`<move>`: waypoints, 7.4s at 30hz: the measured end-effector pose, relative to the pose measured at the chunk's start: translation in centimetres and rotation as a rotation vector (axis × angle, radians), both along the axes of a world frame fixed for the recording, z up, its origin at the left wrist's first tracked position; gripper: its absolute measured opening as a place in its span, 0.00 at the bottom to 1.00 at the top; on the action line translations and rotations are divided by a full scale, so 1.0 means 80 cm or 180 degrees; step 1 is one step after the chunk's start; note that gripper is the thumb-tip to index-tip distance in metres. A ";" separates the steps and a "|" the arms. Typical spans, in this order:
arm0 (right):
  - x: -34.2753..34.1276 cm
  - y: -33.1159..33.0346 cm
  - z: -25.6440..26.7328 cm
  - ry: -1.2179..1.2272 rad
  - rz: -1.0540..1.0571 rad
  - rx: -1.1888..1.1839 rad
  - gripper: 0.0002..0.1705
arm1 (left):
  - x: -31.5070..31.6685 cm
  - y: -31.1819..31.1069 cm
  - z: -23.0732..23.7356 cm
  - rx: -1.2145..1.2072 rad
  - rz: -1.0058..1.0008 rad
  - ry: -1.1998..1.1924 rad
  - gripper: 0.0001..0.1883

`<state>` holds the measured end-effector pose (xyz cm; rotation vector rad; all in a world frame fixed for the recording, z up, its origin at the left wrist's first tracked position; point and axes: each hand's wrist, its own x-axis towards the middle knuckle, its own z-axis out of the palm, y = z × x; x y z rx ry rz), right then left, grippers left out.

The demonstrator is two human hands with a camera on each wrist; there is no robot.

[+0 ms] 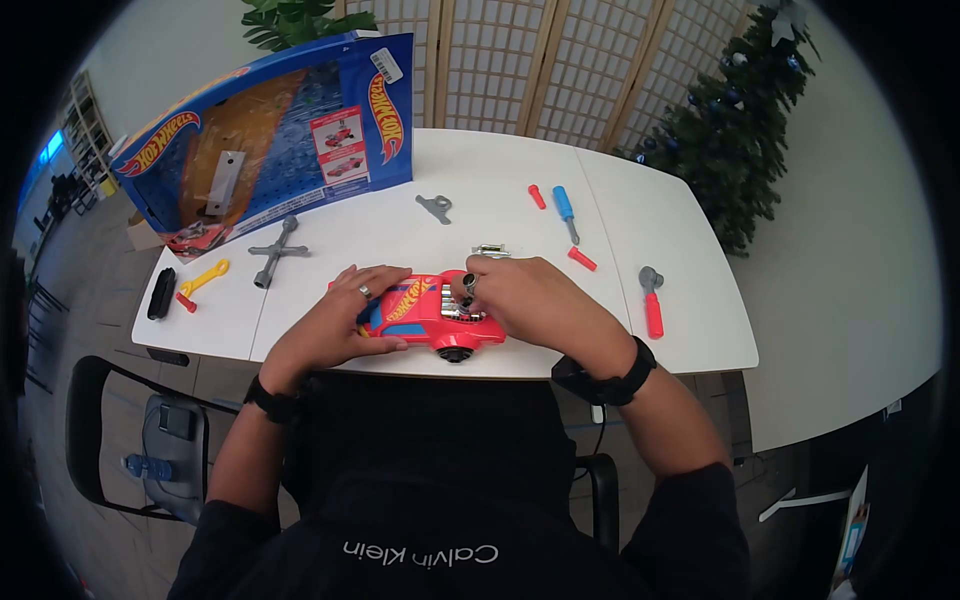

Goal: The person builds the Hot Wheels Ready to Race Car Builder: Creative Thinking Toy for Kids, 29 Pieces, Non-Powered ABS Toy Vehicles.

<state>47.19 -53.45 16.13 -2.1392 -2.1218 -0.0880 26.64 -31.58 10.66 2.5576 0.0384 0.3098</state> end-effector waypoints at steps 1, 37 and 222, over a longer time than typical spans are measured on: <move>-0.002 0.002 0.000 -0.0059 -0.0004 0.0053 0.14 | 0.000 0.000 0.000 -0.0002 -0.0002 -0.0001 0.49; -0.019 0.004 -0.022 -0.0615 -0.0087 0.0307 0.22 | 0.001 0.002 0.002 -0.0010 -0.0042 0.0024 0.50; -0.005 -0.090 0.015 0.1155 -0.1083 0.2346 0.38 | -0.040 0.050 -0.032 -0.3472 0.0581 -0.0070 0.29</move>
